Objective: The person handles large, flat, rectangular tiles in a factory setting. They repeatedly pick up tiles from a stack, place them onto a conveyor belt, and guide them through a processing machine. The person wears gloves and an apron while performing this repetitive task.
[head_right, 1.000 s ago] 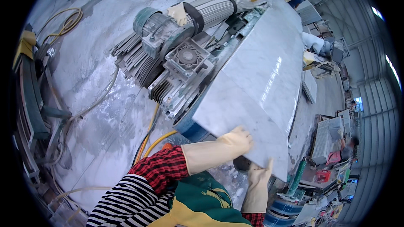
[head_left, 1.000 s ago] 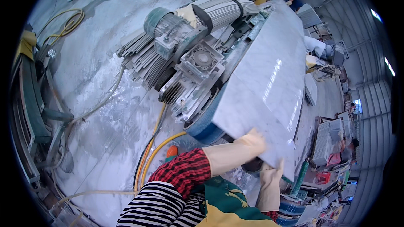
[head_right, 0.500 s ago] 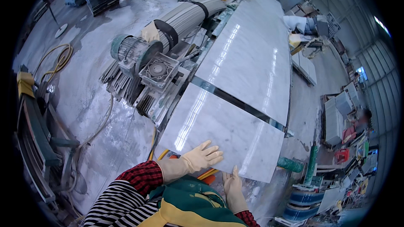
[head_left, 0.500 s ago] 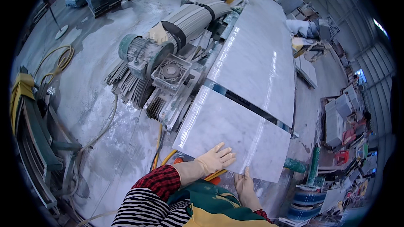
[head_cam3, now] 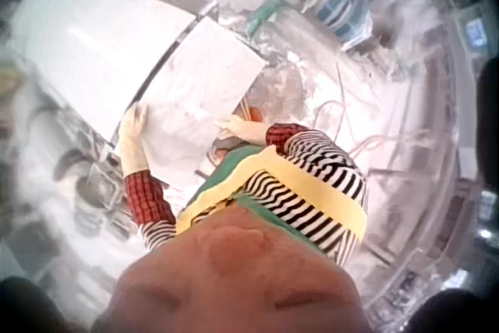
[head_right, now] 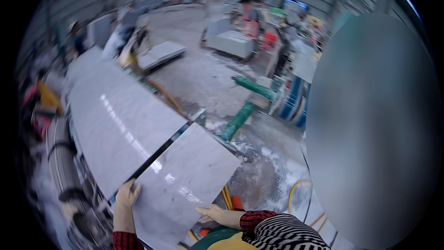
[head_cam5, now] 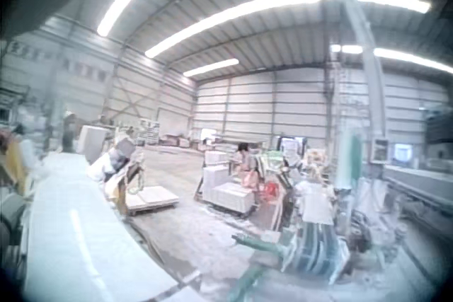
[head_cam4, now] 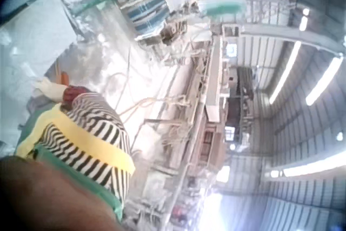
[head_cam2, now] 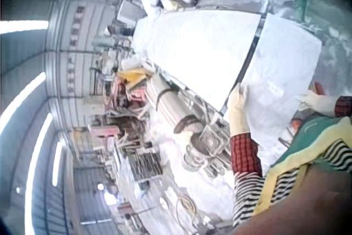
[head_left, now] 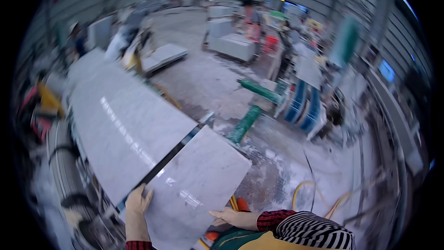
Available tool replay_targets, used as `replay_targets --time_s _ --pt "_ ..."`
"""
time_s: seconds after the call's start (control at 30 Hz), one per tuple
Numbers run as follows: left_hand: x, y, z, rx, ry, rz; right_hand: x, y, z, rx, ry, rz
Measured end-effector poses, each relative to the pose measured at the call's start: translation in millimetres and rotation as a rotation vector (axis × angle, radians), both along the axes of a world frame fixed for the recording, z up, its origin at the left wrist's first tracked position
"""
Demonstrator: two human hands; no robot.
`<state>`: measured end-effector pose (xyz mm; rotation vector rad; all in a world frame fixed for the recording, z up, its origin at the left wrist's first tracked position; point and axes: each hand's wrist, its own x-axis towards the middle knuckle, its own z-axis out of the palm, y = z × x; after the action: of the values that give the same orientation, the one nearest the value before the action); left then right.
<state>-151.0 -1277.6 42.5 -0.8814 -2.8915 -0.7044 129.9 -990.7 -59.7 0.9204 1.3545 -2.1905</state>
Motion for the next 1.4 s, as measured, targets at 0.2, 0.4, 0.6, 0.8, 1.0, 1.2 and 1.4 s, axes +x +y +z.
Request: replay_targets --time_s 0.2,0.4,0.6,0.8,1.0,1.2,1.4 --pt "-1.5 55.6 20.8 -0.215 -0.328 0.138 28.4 23.4 -81.1 -0.341 0.137 -0.002" --pt "56.1 28.1 64.7 -0.202 -0.127 0.147 45.8 18.1 -46.4 0.219 0.593 0.441" --pt "98.3 37.2 116.0 -0.244 -0.157 0.273 58.8 43.7 -30.1 -0.039 0.658 0.33" --pt "125.3 131.3 166.9 -0.218 -0.088 0.355 30.5 144.1 59.7 -0.001 0.419 0.13" --pt "117.8 303.0 132.2 0.192 -0.264 0.339 35.8 325.4 84.1 0.485 0.424 -0.093" --pt "148.9 538.9 64.7 0.468 -0.48 0.021 81.6 512.9 113.0 0.586 0.337 -0.753" --pt "218.6 698.3 14.0 0.338 -0.7 -0.101 175.7 655.1 95.7 0.314 0.26 -1.006"
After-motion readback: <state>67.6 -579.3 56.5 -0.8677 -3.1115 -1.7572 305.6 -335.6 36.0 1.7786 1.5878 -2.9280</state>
